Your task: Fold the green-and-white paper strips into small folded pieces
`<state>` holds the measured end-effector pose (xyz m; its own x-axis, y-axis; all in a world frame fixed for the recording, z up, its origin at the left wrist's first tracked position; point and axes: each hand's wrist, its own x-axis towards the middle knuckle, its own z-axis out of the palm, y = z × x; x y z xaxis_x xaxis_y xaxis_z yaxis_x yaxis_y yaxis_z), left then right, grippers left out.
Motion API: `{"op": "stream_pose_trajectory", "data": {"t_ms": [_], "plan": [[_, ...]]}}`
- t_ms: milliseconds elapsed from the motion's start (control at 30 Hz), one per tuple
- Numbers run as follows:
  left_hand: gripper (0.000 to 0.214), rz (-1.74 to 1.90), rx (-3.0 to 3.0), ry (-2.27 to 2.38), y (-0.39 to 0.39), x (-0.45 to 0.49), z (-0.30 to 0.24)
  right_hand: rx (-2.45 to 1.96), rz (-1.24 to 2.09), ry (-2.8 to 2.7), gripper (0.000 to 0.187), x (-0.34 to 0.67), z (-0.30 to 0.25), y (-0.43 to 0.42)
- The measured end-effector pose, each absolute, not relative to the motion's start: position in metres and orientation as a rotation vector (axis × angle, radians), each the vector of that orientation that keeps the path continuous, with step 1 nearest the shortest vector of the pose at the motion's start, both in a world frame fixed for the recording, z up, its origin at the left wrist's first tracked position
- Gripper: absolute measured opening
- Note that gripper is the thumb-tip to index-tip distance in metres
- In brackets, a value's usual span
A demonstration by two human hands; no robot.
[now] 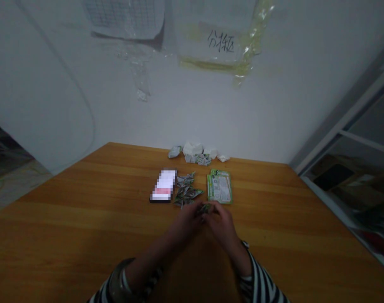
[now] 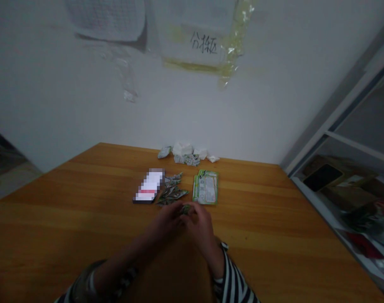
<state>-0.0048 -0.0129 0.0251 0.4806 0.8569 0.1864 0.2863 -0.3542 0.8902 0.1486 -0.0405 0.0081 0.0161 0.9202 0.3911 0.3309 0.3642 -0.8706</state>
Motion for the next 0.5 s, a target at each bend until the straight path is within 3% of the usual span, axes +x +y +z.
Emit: {"op": "stream_pose_trajectory", "data": {"t_ms": [100,200,367,500], "plan": [[0.035,0.948,1.942,0.996,-0.013,-0.005,0.023,-1.277,0.457,-1.529,0.048,0.140,0.006,-0.045],[0.039,1.119,1.828,0.897,-0.014,-0.003,0.024,-1.319,0.390,-1.452,0.038,0.138,0.006,-0.048],[0.026,1.147,1.202,0.739,-0.015,0.005,0.023,-1.132,0.406,-1.272,0.020,0.139,0.008,-0.048],[0.057,1.112,0.912,0.613,-0.013,0.009,0.022,-1.067,0.514,-1.203,0.018,0.144,0.005,-0.043]]}}
